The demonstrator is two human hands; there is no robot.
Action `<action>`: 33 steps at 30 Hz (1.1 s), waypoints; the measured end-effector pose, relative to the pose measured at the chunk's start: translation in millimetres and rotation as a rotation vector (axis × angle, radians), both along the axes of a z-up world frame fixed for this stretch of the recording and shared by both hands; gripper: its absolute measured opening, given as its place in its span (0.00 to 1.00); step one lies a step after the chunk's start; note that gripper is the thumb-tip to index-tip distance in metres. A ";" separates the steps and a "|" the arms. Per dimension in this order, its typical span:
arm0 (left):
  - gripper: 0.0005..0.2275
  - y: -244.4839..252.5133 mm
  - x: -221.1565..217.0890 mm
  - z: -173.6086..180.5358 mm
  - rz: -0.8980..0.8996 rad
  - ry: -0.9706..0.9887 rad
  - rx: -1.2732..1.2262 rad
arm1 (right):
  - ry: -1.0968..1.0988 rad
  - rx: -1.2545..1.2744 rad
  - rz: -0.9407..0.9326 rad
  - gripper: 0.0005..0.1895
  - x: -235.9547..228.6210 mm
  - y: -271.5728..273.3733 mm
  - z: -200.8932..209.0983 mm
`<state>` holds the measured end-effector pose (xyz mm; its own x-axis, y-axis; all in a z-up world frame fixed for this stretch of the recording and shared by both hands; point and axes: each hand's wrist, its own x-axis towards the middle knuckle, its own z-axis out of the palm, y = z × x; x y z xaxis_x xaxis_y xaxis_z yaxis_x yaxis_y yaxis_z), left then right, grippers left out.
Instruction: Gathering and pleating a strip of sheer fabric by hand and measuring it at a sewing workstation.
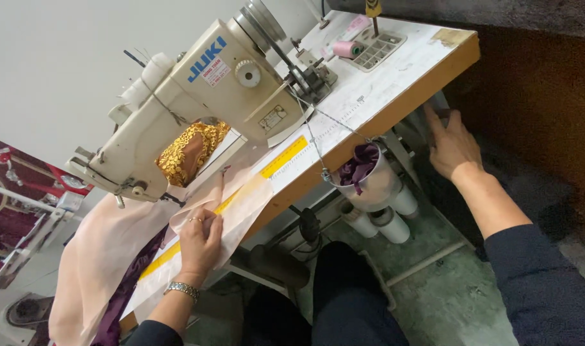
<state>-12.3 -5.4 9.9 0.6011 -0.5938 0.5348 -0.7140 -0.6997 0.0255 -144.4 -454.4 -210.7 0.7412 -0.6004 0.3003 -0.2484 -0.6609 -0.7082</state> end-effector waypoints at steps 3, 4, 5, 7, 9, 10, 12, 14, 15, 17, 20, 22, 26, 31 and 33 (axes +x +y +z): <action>0.06 0.7 2.2 -1.7 0.001 0.009 -0.001 | 0.027 -0.002 -0.008 0.41 8.8 -5.6 -11.9; 0.06 1.0 3.4 -1.9 -0.003 0.010 -0.002 | 0.028 -0.003 -0.012 0.41 8.0 -5.5 -9.7; 0.06 1.2 4.5 -2.1 -0.001 0.010 -0.002 | 0.009 0.009 -0.003 0.41 7.2 -5.5 -7.5; 0.06 2.6 5.4 -2.8 -0.001 0.013 -0.002 | -0.007 0.020 0.003 0.40 8.7 -6.7 -10.4; 0.06 3.7 5.6 -3.5 0.007 0.013 0.008 | 0.040 -0.045 -0.021 0.42 13.3 -10.5 -19.7; 0.06 2.3 5.2 -3.4 0.006 0.013 0.006 | 0.040 -0.046 -0.022 0.42 13.2 -10.8 -19.9; 0.06 0.3 4.0 -2.2 0.028 0.009 -0.002 | 0.081 -0.055 -0.027 0.41 13.3 -10.3 -19.5; 0.07 4.3 4.5 -5.3 0.049 0.006 0.004 | 0.078 -0.052 -0.031 0.39 8.9 -6.2 -13.9; 0.08 5.8 5.1 -6.8 0.070 0.002 0.010 | 0.075 -0.048 -0.034 0.38 6.7 -4.5 -11.0; 0.07 5.7 7.5 -7.8 0.081 0.009 0.000 | 0.087 -0.058 -0.047 0.35 12.4 -6.2 -17.3; 0.06 7.0 10.5 -10.2 0.126 0.026 0.007 | 0.092 -0.043 -0.050 0.39 15.8 -12.6 -21.3; 0.05 5.1 10.2 -7.9 0.155 0.037 0.019 | 0.084 -0.024 -0.044 0.46 9.4 -11.0 -20.2; 0.07 3.2 7.8 -4.7 0.115 0.032 0.013 | -0.600 -0.040 -0.308 0.22 -20.3 17.1 4.1; 0.08 5.8 9.5 -7.1 0.053 -0.024 -0.009 | -1.061 0.003 -0.314 0.14 -46.4 86.5 88.1; 0.09 8.0 13.2 -6.8 0.020 -0.021 -0.013 | -1.056 0.066 -0.167 0.14 -45.6 115.7 120.7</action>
<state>0.9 2.6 3.1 0.6013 -0.5749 0.5549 -0.7003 -0.7136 0.0195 -190.0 -338.7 -89.9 0.0323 -0.7089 0.7046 0.4274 -0.6274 -0.6509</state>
